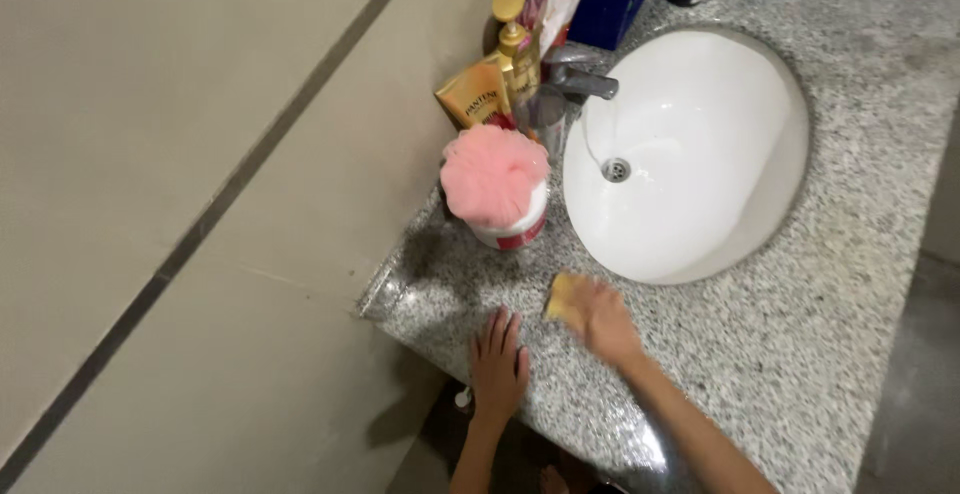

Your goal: The person cleans a bathroom counter by hand using a yellow sponge, applying soap from a bottle, scrubbing the granite surface and backsplash, and rinsing the sponge in the sink.

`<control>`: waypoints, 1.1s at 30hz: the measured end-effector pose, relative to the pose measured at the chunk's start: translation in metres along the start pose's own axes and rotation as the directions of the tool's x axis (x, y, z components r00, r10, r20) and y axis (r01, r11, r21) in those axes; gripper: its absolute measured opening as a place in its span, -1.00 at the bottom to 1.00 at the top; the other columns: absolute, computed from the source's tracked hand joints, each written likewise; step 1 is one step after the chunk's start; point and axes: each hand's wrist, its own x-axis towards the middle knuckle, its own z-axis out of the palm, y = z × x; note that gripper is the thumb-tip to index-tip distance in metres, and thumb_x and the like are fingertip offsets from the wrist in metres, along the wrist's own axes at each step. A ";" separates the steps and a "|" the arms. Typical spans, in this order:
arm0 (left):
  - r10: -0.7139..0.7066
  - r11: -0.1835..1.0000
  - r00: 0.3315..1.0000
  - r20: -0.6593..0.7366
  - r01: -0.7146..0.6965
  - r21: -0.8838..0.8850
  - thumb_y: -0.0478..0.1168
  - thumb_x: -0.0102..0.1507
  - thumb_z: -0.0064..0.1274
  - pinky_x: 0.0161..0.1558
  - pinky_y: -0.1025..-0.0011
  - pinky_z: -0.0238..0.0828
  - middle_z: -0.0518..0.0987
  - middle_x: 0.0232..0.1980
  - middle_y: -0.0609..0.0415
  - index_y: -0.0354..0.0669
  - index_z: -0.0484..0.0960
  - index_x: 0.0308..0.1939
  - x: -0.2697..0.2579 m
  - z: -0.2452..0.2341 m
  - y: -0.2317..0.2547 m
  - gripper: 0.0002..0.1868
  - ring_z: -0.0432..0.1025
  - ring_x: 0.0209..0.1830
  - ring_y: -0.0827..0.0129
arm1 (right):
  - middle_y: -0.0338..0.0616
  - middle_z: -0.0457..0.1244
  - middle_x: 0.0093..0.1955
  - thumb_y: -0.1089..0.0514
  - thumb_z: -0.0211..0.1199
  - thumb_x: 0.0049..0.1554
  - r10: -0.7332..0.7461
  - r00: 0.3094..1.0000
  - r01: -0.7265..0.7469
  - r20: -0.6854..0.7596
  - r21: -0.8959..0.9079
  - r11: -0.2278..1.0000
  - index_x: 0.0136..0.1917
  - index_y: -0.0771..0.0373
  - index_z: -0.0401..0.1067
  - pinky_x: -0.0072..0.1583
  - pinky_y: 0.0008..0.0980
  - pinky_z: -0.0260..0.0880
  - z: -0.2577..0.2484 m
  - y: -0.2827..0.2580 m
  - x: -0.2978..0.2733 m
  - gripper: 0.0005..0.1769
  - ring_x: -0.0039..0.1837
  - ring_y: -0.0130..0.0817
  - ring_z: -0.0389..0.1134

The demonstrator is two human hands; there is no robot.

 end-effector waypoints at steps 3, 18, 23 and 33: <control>-0.067 0.996 0.998 -0.015 0.068 0.049 -0.03 0.39 -0.12 0.45 -0.28 -0.24 0.27 0.54 -0.06 -0.10 0.38 0.44 0.004 -0.002 -0.015 -0.45 0.08 0.57 0.01 | -0.05 0.07 0.60 -0.06 0.13 0.23 -0.124 0.882 0.148 -0.454 0.017 0.989 0.49 0.14 0.23 0.45 0.04 0.15 -0.017 0.005 0.075 -0.40 0.53 0.06 0.11; -0.101 0.989 0.995 -0.015 0.102 0.105 -0.03 0.35 0.00 0.42 -0.25 -0.12 0.23 0.54 -0.10 -0.15 0.34 0.47 0.031 -0.021 -0.032 -0.37 0.07 0.56 -0.02 | 0.16 0.10 0.53 -0.03 -0.06 0.34 0.049 0.952 -0.047 -0.302 0.013 0.999 0.53 0.26 0.16 0.38 0.00 0.21 -0.007 -0.048 0.083 -0.43 0.37 0.02 0.19; -0.084 0.996 0.995 0.056 0.084 -0.005 -0.07 0.31 0.07 0.38 -0.26 -0.13 0.25 0.52 -0.13 -0.14 0.34 0.40 0.043 -0.033 -0.039 -0.39 0.07 0.56 -0.03 | 0.05 0.13 0.50 0.02 0.08 0.13 -0.212 0.899 0.231 -0.383 0.006 0.973 0.50 0.19 0.19 0.35 0.07 0.17 0.005 -0.105 0.011 -0.33 0.35 0.06 0.23; 0.015 0.883 0.994 0.105 0.036 -0.467 -0.01 0.29 0.13 0.54 -0.06 0.04 0.14 0.61 -0.28 -0.26 0.11 0.56 0.119 -0.053 -0.094 -0.13 0.05 0.63 -0.14 | 0.05 0.08 0.57 0.09 0.07 0.19 0.191 0.870 -0.121 -0.455 0.178 0.977 0.53 0.20 0.19 0.50 0.11 0.11 0.013 -0.144 0.047 -0.35 0.53 0.13 0.08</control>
